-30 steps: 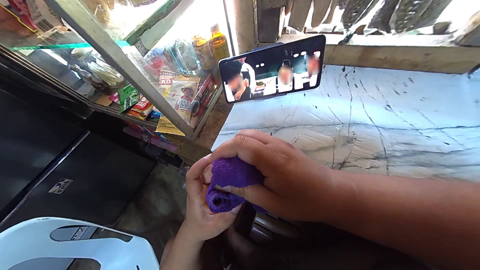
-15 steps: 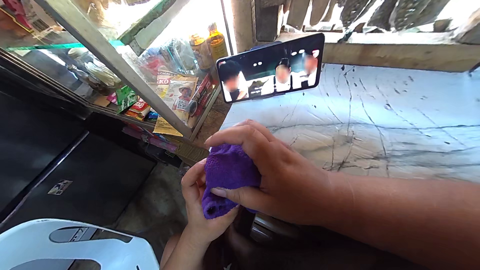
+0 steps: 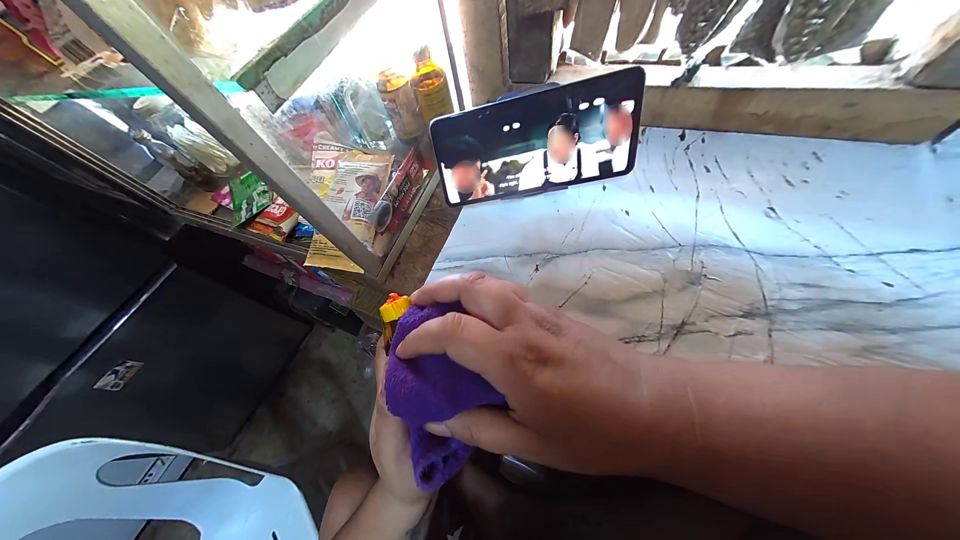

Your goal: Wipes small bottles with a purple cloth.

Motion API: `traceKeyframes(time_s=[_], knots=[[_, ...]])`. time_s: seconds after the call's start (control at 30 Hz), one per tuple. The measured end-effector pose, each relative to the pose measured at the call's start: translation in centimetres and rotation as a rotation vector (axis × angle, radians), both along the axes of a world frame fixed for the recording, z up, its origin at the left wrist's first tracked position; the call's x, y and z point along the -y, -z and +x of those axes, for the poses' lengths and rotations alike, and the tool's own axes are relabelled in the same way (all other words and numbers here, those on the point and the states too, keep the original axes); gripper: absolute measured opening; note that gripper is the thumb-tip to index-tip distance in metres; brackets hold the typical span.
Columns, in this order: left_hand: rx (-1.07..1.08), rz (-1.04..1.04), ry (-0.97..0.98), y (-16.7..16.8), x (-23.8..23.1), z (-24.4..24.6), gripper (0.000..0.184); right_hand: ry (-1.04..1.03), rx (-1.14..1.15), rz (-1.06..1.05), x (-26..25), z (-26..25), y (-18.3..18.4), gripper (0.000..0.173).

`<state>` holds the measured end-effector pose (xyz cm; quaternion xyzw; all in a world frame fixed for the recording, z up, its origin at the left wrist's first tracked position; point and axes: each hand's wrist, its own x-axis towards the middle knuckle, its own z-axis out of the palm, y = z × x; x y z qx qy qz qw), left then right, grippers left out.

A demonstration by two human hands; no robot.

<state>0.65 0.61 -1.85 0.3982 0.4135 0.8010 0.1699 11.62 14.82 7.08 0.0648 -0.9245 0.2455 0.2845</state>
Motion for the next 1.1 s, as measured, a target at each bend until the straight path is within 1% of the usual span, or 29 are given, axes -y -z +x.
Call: traceKeyframes(time_s=[0.07, 0.13, 0.2, 0.23, 0.3, 0.33, 0.4, 0.57, 0.63, 0.73, 0.83, 0.9, 1.0, 1.1], knots=[[0.043, 0.028, 0.054, -0.4, 0.1, 0.1, 0.041, 0.005, 0.011, 0.032, 0.3, 0.2, 0.2, 0.05], [0.033, -0.005, 0.102, -0.9, 0.0, 0.2, 0.05, 0.007, 0.019, 0.033, 0.4, 0.3, 0.3, 0.055], [-0.001, -0.021, 0.108, -1.1, -0.2, 0.4, 0.049, 0.003, 0.028, 0.016, 0.4, 0.3, 0.3, 0.056], [-0.064, -0.03, 0.082, -0.7, -0.1, 0.3, 0.047, 0.005, 0.03, 0.013, 0.3, 0.3, 0.3, 0.055], [-0.123, -0.026, -0.003, 0.2, 0.2, 0.2, 0.042, 0.006, 0.027, 0.007, 0.3, 0.3, 0.2, 0.055], [-0.169, -0.03, -0.013, 0.4, 0.1, 0.1, 0.043, 0.001, 0.017, 0.002, 0.2, 0.2, 0.2, 0.054], [-0.193, -0.027, -0.017, 0.2, -0.1, 0.2, 0.045, -0.014, -0.023, -0.003, 0.0, 0.1, 0.2, 0.055], [-0.232, -0.011, 0.004, -0.5, -0.3, 0.6, 0.051, -0.039, -0.087, -0.055, -0.2, 0.0, 0.0, 0.052], [-0.216, 0.001, 0.055, -0.4, -0.2, 0.6, 0.054, -0.034, -0.088, -0.076, -0.3, 0.0, -0.1, 0.05], [-0.168, 0.045, 0.152, -0.6, -0.1, 1.1, 0.05, -0.03, -0.093, -0.093, -0.3, 0.0, -0.3, 0.049], [-0.22, 0.049, 0.193, -0.4, -0.1, 1.0, 0.054, -0.019, -0.082, -0.1, -0.3, 0.1, -0.5, 0.049], [-0.216, 0.046, 0.213, -0.3, 0.0, 0.8, 0.055, -0.015, -0.077, -0.106, -0.3, 0.1, -0.5, 0.049], [-0.204, 0.033, 0.219, -0.2, 0.1, 0.9, 0.055, -0.014, -0.078, -0.124, -0.3, 0.1, -0.5, 0.048], [-0.245, -0.003, 0.157, -0.4, 0.0, 1.1, 0.052, -0.017, -0.092, -0.159, -0.4, 0.0, -0.5, 0.044]])
